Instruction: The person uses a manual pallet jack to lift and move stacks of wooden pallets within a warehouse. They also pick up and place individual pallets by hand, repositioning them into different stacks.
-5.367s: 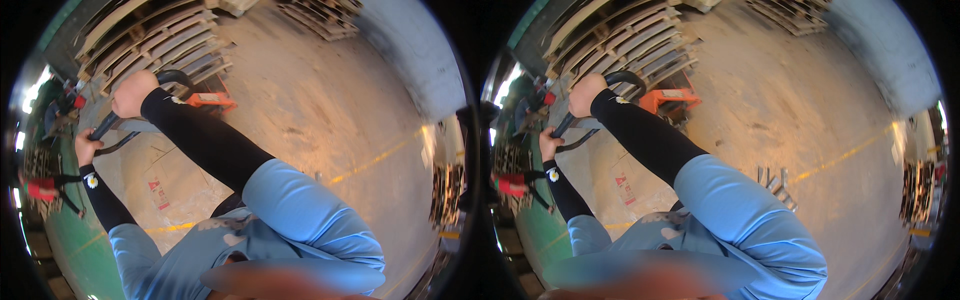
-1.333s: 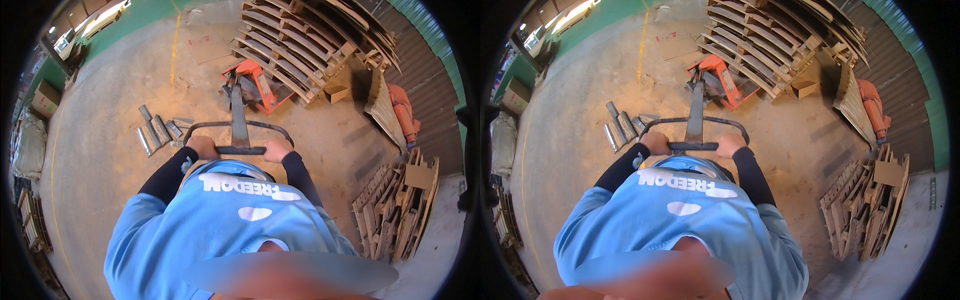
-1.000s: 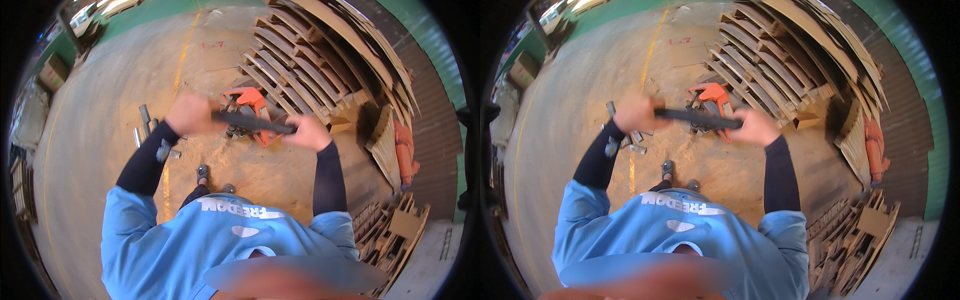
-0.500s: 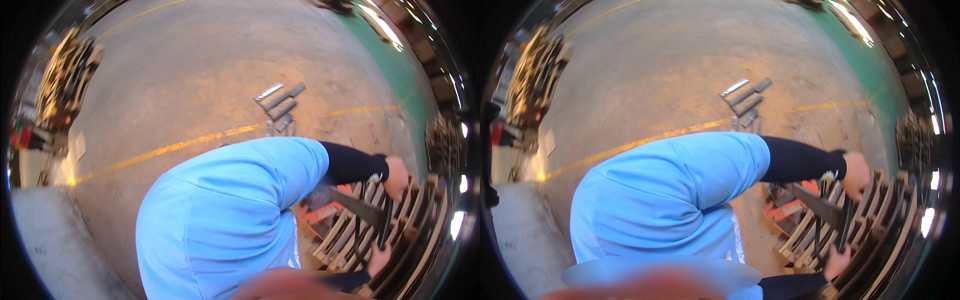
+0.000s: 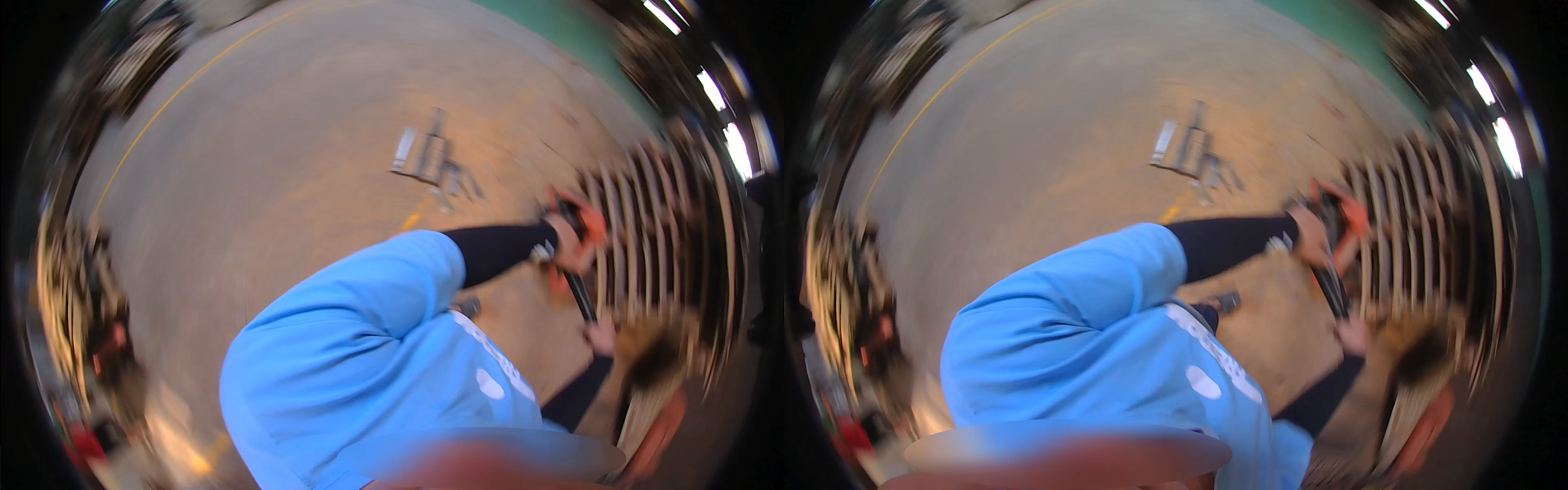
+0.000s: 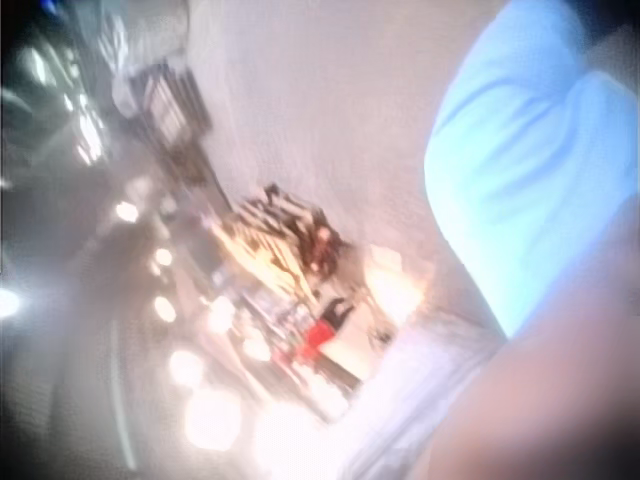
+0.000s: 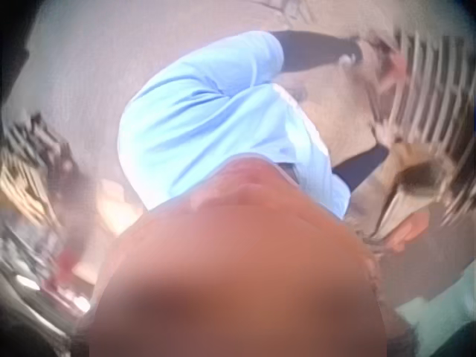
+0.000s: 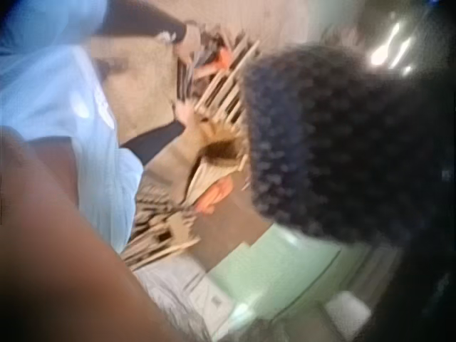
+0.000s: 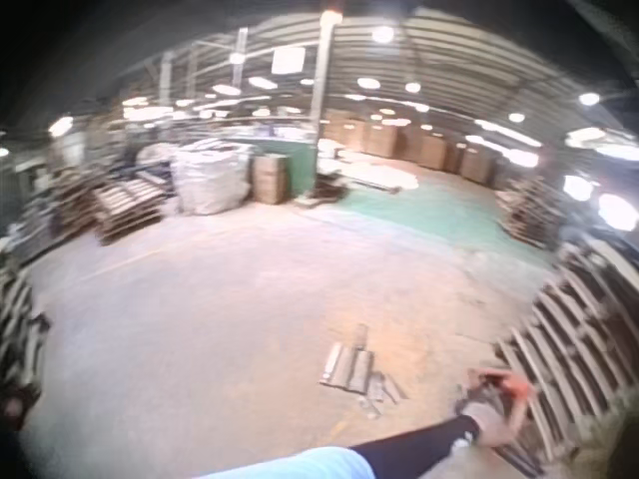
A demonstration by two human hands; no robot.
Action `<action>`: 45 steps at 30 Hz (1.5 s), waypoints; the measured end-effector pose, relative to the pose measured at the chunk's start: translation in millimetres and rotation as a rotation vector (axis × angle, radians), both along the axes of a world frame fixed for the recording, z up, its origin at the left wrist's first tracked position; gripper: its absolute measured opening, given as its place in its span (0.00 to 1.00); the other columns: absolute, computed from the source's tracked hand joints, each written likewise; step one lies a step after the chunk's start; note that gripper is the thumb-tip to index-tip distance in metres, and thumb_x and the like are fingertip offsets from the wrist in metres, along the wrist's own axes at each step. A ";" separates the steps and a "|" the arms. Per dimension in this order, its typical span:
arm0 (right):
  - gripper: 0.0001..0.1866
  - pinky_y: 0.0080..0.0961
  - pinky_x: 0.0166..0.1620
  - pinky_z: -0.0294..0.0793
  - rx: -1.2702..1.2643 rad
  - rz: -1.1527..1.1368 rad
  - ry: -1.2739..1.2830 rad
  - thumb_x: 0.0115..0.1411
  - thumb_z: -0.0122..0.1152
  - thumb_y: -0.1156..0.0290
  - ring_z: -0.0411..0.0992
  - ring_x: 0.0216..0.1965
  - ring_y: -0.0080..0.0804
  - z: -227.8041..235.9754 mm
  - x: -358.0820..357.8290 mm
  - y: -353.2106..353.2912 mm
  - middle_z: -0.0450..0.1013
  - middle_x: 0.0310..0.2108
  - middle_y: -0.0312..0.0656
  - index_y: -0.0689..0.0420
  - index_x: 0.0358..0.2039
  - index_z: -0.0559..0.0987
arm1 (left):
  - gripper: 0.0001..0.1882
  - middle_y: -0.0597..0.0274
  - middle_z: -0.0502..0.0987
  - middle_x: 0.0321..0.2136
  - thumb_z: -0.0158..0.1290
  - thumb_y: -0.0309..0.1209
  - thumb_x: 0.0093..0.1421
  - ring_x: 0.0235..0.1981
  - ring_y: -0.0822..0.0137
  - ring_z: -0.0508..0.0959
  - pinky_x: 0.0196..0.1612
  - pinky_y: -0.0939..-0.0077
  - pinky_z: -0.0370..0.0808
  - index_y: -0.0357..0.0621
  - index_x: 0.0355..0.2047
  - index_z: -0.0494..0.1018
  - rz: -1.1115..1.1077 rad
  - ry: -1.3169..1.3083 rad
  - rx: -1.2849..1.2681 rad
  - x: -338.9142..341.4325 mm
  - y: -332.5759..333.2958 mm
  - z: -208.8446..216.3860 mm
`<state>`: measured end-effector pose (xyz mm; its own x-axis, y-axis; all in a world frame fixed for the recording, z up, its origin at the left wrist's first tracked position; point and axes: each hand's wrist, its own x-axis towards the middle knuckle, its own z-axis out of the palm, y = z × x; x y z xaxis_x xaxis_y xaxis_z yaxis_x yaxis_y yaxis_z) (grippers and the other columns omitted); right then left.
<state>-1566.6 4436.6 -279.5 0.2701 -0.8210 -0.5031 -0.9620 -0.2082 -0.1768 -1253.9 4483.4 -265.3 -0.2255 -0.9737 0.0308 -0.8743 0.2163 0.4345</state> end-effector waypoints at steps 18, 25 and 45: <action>0.21 0.37 0.49 0.74 -0.214 -0.073 0.174 0.42 0.62 0.63 0.75 0.46 0.45 -83.3 9.9 257.2 0.77 0.43 0.47 0.51 0.40 0.82 | 0.37 0.51 0.81 0.32 0.32 0.60 0.62 0.38 0.49 0.80 0.41 0.56 0.74 0.42 0.31 0.82 0.009 -0.216 0.088 -32.5 211.2 -135.9; 0.17 0.35 0.47 0.74 -0.182 -0.070 0.159 0.42 0.62 0.62 0.76 0.45 0.44 -58.7 12.7 339.9 0.78 0.40 0.48 0.50 0.35 0.84 | 0.37 0.49 0.80 0.40 0.32 0.59 0.63 0.44 0.54 0.79 0.46 0.57 0.72 0.41 0.35 0.81 -0.004 -0.254 0.146 -29.4 293.7 -103.7; 0.10 0.41 0.32 0.73 -0.390 0.142 -0.055 0.43 0.62 0.61 0.74 0.27 0.49 -46.2 27.2 645.4 0.74 0.20 0.47 0.51 0.26 0.81 | 0.37 0.44 0.77 0.20 0.36 0.58 0.64 0.28 0.45 0.78 0.35 0.54 0.74 0.38 0.21 0.78 -0.226 -0.182 0.200 15.8 588.6 -83.0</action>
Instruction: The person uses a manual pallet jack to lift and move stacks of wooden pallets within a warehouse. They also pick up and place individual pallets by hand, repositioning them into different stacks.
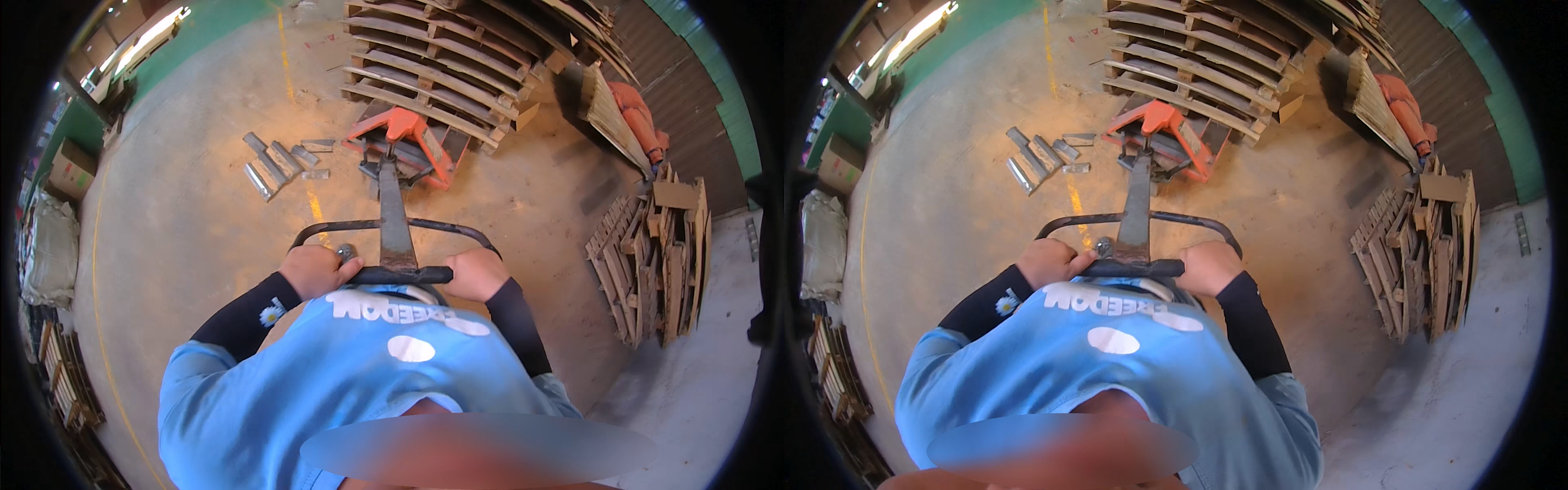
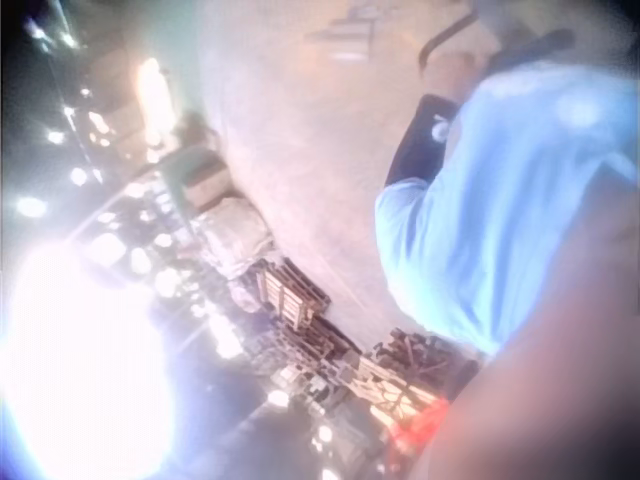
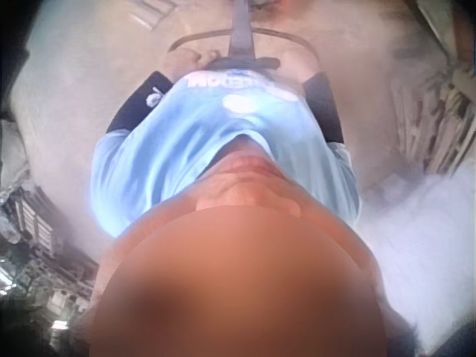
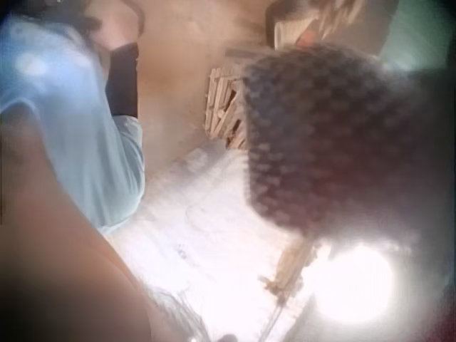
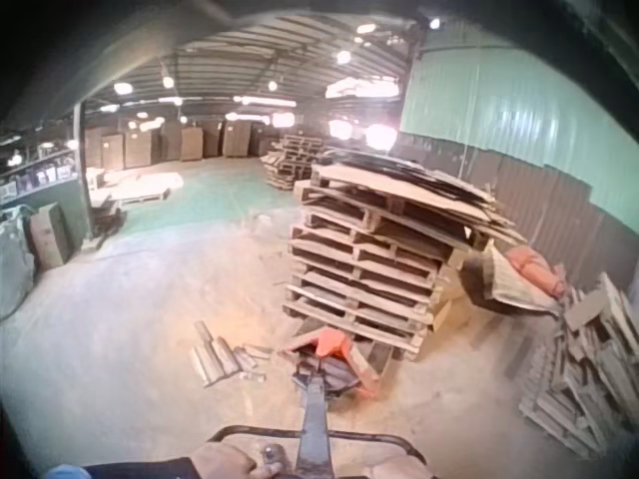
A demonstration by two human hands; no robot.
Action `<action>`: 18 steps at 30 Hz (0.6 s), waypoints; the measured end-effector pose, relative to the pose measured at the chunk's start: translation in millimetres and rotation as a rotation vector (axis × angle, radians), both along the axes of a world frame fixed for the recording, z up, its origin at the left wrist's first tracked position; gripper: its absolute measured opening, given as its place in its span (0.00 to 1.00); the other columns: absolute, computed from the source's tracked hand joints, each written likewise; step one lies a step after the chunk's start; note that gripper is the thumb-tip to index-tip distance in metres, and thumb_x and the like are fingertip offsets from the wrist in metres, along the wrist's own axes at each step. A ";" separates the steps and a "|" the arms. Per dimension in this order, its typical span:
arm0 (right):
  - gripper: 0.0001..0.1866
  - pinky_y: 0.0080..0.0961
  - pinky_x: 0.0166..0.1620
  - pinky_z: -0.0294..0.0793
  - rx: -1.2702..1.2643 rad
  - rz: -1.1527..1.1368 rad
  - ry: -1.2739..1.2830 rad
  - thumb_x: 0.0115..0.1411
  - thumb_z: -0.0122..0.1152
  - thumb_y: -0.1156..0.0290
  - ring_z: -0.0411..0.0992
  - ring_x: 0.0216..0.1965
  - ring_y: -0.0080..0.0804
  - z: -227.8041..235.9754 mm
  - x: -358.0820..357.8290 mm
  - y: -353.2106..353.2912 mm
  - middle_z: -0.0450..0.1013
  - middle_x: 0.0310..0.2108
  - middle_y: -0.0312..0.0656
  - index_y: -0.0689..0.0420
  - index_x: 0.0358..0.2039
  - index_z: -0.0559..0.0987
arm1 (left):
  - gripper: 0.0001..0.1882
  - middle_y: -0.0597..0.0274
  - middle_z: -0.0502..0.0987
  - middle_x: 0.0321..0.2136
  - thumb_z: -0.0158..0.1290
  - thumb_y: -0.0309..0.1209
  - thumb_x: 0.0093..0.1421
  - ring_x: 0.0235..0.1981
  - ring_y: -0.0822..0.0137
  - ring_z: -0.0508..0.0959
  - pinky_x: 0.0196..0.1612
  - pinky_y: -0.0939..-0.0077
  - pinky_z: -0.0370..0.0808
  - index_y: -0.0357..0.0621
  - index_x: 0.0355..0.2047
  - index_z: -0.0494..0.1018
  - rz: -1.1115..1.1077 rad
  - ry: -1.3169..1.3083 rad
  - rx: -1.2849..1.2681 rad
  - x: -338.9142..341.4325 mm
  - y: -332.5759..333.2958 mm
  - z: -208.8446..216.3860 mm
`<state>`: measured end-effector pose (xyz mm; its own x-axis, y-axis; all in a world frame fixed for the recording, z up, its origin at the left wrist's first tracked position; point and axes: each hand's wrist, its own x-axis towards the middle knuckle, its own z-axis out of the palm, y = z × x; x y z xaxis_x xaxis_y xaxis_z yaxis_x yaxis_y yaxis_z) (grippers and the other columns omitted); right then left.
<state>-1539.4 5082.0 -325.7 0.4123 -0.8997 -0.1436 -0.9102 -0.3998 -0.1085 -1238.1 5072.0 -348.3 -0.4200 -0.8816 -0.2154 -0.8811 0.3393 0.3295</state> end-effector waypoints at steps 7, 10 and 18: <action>0.12 0.31 0.28 0.73 -0.327 0.136 -0.375 0.39 0.69 0.66 0.75 0.23 0.43 8.5 -7.0 56.1 0.74 0.19 0.44 0.52 0.28 0.81 | 0.32 0.52 0.72 0.13 0.48 0.58 0.58 0.16 0.51 0.75 0.21 0.61 0.71 0.42 0.13 0.75 0.103 0.224 -0.577 9.9 99.8 -0.9; 0.12 0.30 0.28 0.73 -0.478 0.147 -0.368 0.38 0.69 0.69 0.75 0.23 0.42 21.2 1.1 84.2 0.73 0.19 0.44 0.53 0.26 0.80 | 0.29 0.55 0.72 0.12 0.50 0.57 0.56 0.15 0.53 0.75 0.20 0.62 0.71 0.44 0.13 0.75 0.204 0.381 -0.984 -2.4 139.6 8.6; 0.13 0.28 0.27 0.72 -0.528 0.068 -0.359 0.36 0.70 0.66 0.75 0.21 0.40 8.8 17.1 248.8 0.72 0.18 0.44 0.53 0.25 0.79 | 0.31 0.55 0.71 0.09 0.51 0.58 0.55 0.13 0.56 0.75 0.20 0.62 0.73 0.40 0.15 0.76 0.150 0.306 -0.853 19.0 291.9 -3.7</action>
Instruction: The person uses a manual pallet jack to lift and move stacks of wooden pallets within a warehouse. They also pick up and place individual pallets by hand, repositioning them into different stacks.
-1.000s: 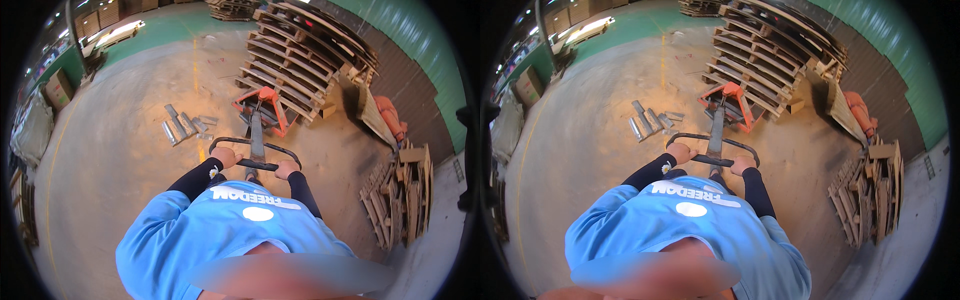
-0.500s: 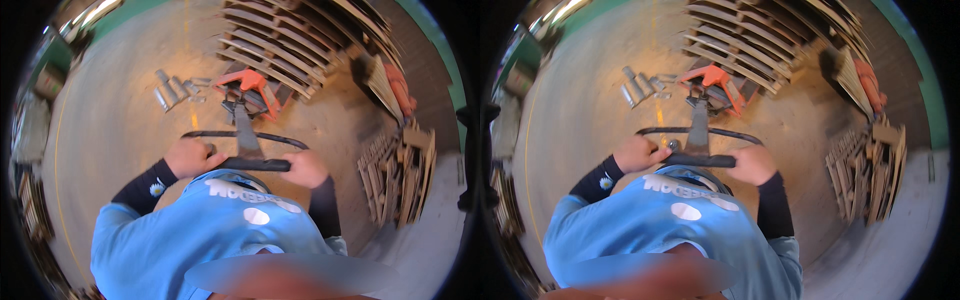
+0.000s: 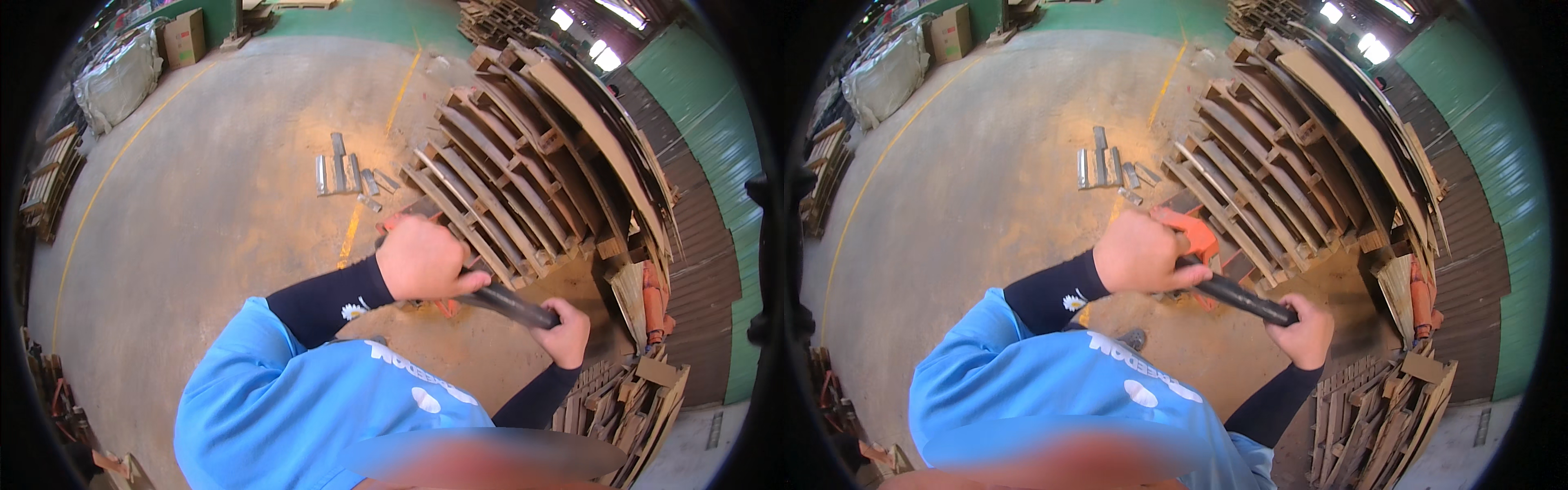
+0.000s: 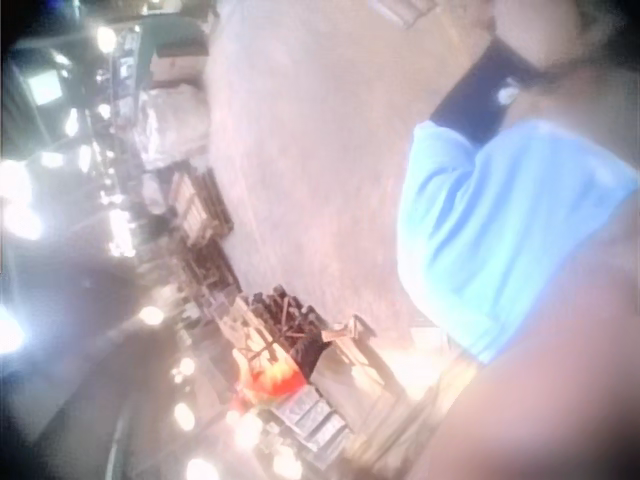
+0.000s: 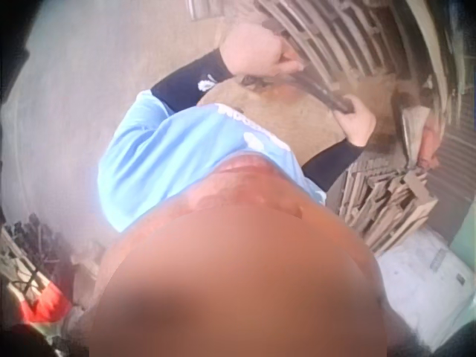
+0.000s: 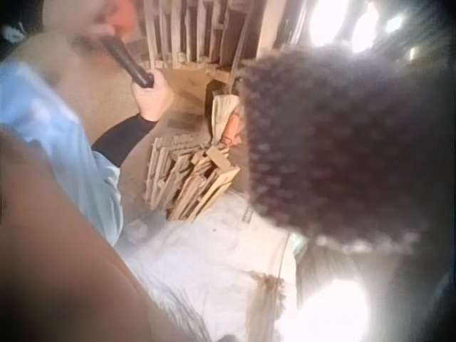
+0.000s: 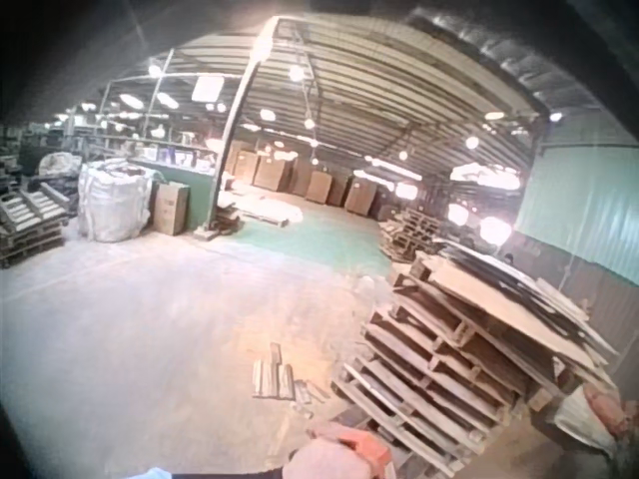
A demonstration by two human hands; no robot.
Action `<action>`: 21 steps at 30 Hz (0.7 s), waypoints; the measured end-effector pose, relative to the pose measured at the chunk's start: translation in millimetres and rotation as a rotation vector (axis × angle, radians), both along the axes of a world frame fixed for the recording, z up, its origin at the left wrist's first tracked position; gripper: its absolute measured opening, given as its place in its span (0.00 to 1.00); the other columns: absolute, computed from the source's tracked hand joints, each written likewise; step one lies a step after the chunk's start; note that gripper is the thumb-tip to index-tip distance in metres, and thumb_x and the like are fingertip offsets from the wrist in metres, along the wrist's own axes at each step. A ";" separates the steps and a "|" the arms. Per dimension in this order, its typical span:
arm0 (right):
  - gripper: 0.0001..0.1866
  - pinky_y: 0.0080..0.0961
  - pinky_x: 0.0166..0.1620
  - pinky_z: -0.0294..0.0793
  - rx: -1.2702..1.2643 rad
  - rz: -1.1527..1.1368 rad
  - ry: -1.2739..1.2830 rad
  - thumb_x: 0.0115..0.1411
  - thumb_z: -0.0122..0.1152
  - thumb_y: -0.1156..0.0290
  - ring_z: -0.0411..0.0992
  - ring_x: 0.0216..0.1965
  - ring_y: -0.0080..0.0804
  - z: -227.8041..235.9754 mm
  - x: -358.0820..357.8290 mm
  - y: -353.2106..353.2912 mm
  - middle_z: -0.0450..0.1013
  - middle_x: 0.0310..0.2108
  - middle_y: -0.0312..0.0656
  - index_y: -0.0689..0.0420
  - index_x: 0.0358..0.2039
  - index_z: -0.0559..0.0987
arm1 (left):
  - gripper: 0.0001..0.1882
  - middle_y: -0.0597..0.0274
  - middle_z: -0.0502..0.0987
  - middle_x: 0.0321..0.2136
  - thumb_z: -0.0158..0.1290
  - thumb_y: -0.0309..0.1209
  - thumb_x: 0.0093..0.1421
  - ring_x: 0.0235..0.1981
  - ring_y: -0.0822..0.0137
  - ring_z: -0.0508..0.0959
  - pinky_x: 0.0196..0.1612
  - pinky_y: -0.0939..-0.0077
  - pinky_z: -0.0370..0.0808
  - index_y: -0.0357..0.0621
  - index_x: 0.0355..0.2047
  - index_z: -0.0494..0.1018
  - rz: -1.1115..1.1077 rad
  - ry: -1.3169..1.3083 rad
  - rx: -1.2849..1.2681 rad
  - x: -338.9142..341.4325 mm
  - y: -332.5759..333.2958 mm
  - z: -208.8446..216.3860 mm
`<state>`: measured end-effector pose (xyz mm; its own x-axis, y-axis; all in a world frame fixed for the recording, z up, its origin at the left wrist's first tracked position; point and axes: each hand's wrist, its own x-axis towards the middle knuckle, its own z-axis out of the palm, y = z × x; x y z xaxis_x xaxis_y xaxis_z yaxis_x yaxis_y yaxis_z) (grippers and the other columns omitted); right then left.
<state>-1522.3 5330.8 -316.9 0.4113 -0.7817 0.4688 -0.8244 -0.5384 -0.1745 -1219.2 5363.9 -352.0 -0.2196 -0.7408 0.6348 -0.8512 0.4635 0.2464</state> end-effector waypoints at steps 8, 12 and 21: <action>0.15 0.27 0.30 0.73 0.219 -0.215 0.082 0.35 0.71 0.63 0.77 0.23 0.35 -30.1 49.2 162.8 0.76 0.19 0.39 0.51 0.26 0.82 | 0.29 0.53 0.72 0.12 0.52 0.56 0.55 0.16 0.52 0.76 0.23 0.61 0.72 0.39 0.18 0.75 -0.232 -0.007 0.177 49.4 139.7 -39.1; 0.19 0.29 0.32 0.74 0.495 -0.222 0.201 0.35 0.72 0.58 0.77 0.24 0.35 -79.2 60.3 234.7 0.77 0.21 0.37 0.51 0.29 0.83 | 0.31 0.51 0.70 0.11 0.51 0.59 0.55 0.16 0.49 0.74 0.22 0.57 0.70 0.40 0.17 0.73 -0.292 0.063 0.270 73.3 201.9 -96.0; 0.16 0.34 0.29 0.73 0.760 -0.262 0.239 0.38 0.67 0.69 0.76 0.23 0.34 -195.0 141.3 416.2 0.77 0.22 0.48 0.63 0.30 0.81 | 0.40 0.48 0.80 0.25 0.49 0.73 0.45 0.28 0.49 0.80 0.31 0.60 0.75 0.46 0.29 0.82 -0.065 -0.057 0.375 130.7 396.8 -204.8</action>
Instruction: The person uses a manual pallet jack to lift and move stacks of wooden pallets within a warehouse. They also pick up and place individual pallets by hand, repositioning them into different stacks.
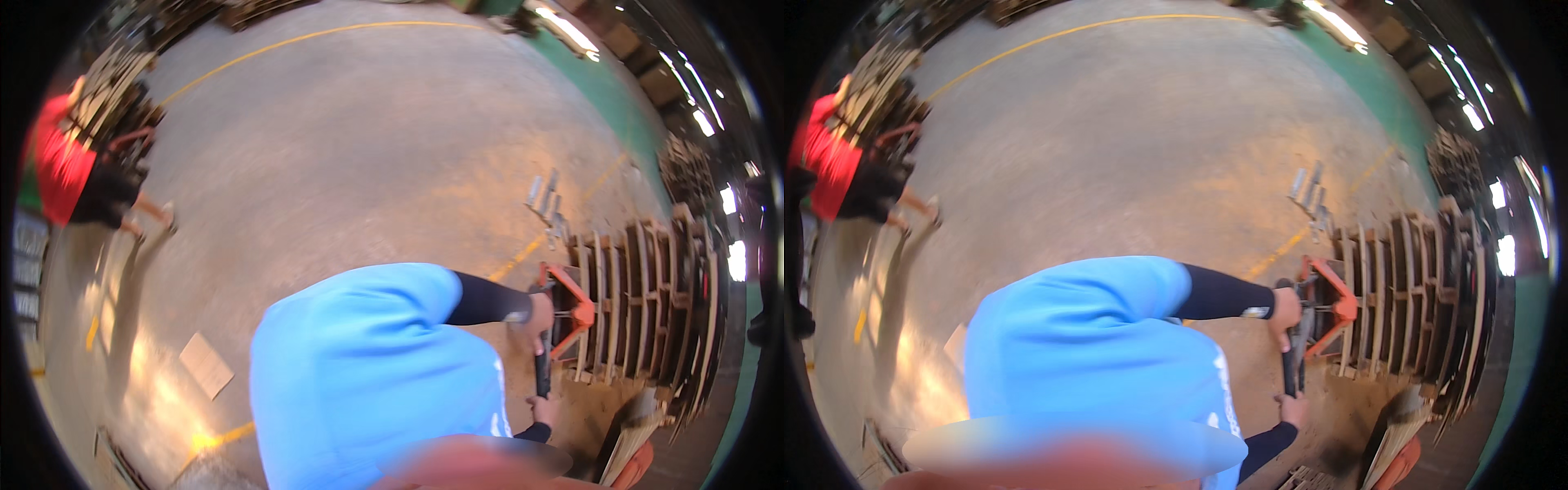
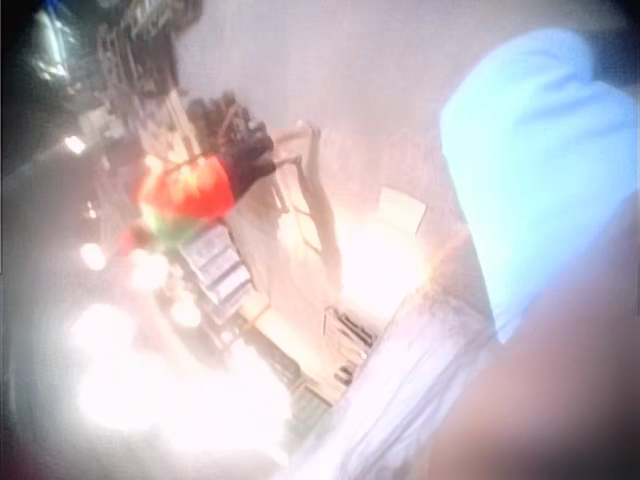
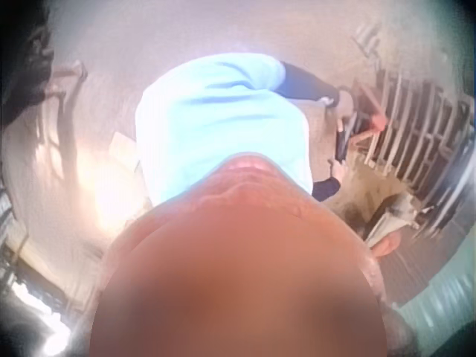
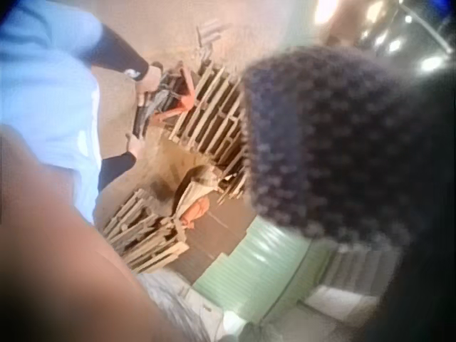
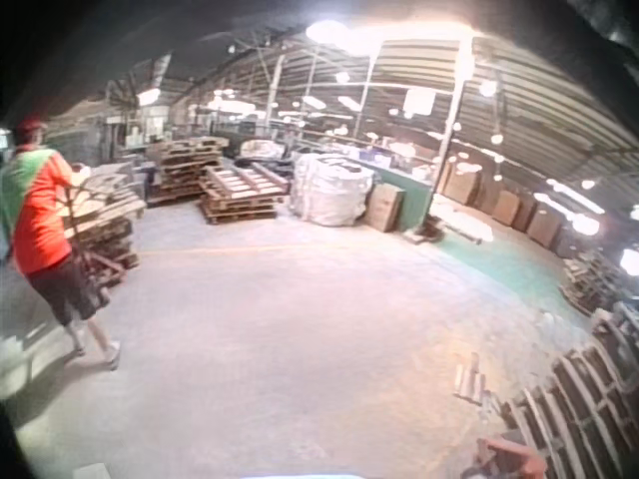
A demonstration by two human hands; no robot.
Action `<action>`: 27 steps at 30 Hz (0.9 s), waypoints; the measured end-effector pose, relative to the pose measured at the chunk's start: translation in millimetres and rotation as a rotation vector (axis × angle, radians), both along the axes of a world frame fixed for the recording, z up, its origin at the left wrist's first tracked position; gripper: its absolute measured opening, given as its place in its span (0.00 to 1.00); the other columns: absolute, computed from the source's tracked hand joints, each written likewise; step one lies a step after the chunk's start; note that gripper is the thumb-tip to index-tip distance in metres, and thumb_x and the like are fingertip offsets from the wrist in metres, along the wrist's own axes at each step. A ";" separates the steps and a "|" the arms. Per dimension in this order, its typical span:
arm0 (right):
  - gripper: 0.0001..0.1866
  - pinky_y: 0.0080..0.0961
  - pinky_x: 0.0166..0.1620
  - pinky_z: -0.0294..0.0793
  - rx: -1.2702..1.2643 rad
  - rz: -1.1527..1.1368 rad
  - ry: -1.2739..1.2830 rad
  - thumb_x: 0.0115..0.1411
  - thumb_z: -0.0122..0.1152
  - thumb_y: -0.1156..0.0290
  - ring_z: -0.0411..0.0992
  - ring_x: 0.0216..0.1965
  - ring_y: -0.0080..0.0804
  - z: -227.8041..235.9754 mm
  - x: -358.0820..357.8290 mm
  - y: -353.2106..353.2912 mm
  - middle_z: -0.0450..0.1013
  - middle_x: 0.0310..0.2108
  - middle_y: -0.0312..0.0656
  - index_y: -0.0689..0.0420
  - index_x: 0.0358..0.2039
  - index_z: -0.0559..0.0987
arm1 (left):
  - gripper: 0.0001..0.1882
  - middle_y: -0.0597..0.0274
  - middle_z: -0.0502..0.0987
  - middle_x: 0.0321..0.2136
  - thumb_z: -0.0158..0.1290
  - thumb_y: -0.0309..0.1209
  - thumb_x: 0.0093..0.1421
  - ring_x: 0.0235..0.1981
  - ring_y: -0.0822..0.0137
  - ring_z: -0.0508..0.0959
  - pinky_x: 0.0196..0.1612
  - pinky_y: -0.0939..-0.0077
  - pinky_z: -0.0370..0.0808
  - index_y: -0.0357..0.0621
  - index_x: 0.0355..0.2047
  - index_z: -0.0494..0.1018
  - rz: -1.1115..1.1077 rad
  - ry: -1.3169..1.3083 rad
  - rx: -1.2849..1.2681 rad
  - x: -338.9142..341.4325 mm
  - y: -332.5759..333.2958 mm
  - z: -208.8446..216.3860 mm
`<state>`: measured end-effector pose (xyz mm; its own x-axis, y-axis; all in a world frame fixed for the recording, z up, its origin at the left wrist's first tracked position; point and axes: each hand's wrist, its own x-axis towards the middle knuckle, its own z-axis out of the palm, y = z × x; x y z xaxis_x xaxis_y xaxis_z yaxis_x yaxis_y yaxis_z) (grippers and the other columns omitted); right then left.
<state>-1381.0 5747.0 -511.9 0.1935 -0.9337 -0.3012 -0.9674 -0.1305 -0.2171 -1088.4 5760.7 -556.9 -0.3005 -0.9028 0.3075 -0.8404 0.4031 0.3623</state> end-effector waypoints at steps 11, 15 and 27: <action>0.25 0.37 0.49 0.72 -0.014 -0.053 0.251 0.36 0.67 0.68 0.75 0.43 0.52 -61.3 84.7 193.9 0.78 0.37 0.55 0.60 0.39 0.80 | 0.44 0.49 0.81 0.31 0.45 0.75 0.47 0.39 0.46 0.79 0.46 0.54 0.70 0.43 0.33 0.82 -0.098 -0.028 0.187 66.9 173.9 -73.9; 0.21 0.37 0.45 0.73 0.036 -0.010 0.164 0.36 0.66 0.69 0.76 0.40 0.52 -38.9 113.4 214.2 0.78 0.34 0.56 0.61 0.36 0.81 | 0.45 0.48 0.81 0.31 0.45 0.75 0.47 0.37 0.48 0.80 0.41 0.58 0.72 0.40 0.32 0.81 -0.089 -0.138 0.321 96.3 186.5 -45.8; 0.18 0.34 0.37 0.75 0.041 0.132 0.156 0.49 0.65 0.63 0.76 0.33 0.44 9.9 109.2 139.4 0.76 0.32 0.49 0.60 0.37 0.76 | 0.38 0.48 0.81 0.30 0.49 0.66 0.50 0.37 0.49 0.81 0.40 0.57 0.75 0.40 0.33 0.82 -0.119 -0.086 0.246 102.8 225.0 77.2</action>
